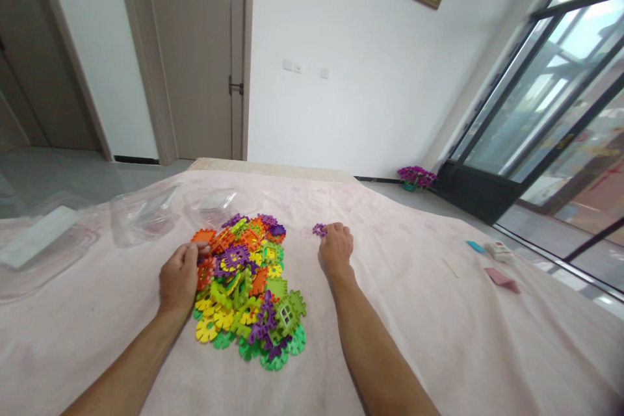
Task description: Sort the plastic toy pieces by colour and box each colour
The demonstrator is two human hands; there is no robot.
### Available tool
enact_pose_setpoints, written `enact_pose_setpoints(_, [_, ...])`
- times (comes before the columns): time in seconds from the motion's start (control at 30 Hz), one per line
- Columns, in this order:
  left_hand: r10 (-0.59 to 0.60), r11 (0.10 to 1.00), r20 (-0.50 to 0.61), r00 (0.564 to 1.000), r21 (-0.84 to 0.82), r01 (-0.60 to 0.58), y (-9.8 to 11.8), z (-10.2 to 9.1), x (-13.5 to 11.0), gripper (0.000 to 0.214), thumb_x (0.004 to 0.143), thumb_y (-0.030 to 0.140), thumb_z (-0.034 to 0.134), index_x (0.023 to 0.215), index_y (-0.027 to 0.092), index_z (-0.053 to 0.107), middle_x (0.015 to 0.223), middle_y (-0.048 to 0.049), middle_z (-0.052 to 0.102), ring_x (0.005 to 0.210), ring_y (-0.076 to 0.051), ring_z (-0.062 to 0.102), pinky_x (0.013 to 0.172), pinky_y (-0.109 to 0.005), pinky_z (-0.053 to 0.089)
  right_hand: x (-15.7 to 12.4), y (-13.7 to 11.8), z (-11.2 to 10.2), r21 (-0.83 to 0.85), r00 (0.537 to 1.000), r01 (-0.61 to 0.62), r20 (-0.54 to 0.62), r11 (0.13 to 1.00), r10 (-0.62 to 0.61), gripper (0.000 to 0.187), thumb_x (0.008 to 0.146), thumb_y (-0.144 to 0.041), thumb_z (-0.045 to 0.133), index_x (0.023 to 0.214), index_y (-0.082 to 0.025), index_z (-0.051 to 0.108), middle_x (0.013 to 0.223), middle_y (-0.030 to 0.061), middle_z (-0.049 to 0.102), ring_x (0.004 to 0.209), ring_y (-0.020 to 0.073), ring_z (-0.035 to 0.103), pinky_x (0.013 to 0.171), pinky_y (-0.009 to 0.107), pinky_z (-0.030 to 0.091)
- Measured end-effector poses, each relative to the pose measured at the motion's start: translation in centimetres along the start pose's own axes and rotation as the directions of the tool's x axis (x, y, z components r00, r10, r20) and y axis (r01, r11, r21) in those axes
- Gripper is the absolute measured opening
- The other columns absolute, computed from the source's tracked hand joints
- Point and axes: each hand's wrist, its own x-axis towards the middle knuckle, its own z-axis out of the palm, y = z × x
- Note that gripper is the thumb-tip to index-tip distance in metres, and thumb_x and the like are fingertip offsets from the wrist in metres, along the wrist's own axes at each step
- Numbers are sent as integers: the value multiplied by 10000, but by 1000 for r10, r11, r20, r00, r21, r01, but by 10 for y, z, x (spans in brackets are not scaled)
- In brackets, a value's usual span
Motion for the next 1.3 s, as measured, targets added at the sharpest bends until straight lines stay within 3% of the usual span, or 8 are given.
enact_pose_setpoints(0.17, [-5, 1000, -7, 1000, -13, 5, 4, 1, -2, 349, 877, 450, 479, 946, 198, 712, 907, -54, 758, 919, -243, 685, 948, -381, 495, -2, -7, 8, 59, 984, 116, 129, 991, -123, 248, 884, -150, 551, 1049, -213, 724, 1101, 92, 668, 1067, 256, 503, 928, 365, 326])
enact_pose_setpoints(0.4, [-3, 1000, -1, 1000, -11, 3, 6, 1, -2, 360, 872, 461, 478, 945, 196, 710, 902, -56, 758, 908, -245, 686, 945, -382, 493, -5, -11, 9, 129, 987, 151, 38, 980, -157, 351, 872, -117, 544, 1184, -185, 689, 1259, 115, 643, 1196, 280, 480, 1035, 392, 331])
enact_pose_setpoints(0.5, [5, 1000, -5, 1000, 2, -5, 5, 1, -1, 362, 874, 458, 470, 942, 195, 711, 901, -56, 761, 906, -248, 687, 947, -385, 493, -7, -25, 11, 266, 948, 293, 46, 918, -316, 381, 872, -94, 532, 1207, -198, 683, 1306, 96, 632, 1222, 248, 487, 1064, 371, 355])
enact_pose_setpoints(0.63, [9, 1000, -4, 1000, -4, -9, 0, 1, 0, 359, 881, 459, 475, 956, 200, 711, 918, -55, 765, 920, -246, 690, 949, -377, 495, -10, -47, 14, 394, 856, 443, 81, 805, -511, 439, 846, -53, 516, 1208, -235, 685, 1410, 52, 584, 1274, 219, 484, 1093, 373, 369])
enact_pose_setpoints(0.73, [-1, 1000, 4, 1000, -16, 1, -3, 2, 1, 352, 885, 464, 484, 969, 206, 708, 926, -53, 765, 938, -243, 694, 940, -367, 503, -12, -58, 16, 452, 817, 480, 82, 752, -571, 432, 856, -54, 502, 1196, -244, 688, 1442, 35, 565, 1316, 206, 468, 1123, 374, 353])
enact_pose_setpoints(0.87, [-23, 999, 3, 1000, -34, 23, -1, 3, 0, 354, 884, 470, 487, 963, 199, 702, 914, -56, 762, 932, -246, 697, 938, -373, 503, -11, -65, 19, 500, 801, 480, 87, 721, -593, 399, 871, -51, 493, 1177, -222, 683, 1383, 47, 614, 1304, 186, 485, 1140, 347, 328])
enact_pose_setpoints(1.07, [-31, 999, 0, 1000, -42, 31, 3, 3, -2, 334, 880, 462, 487, 918, 204, 695, 895, -49, 759, 911, -240, 695, 942, -370, 498, -11, -64, 14, 405, 855, 420, 122, 812, -504, 267, 904, -101, 523, 1078, -227, 680, 1076, 49, 707, 1062, 208, 567, 952, 304, 412])
enact_pose_setpoints(1.3, [-13, 1000, 8, 1000, -27, 13, 1, 1, -1, 356, 880, 472, 487, 957, 198, 701, 902, -54, 759, 916, -241, 690, 945, -372, 494, -12, -58, 9, 297, 908, 354, 119, 887, -403, 208, 976, -181, 502, 1084, -228, 674, 1047, 50, 700, 1024, 212, 553, 924, 295, 385])
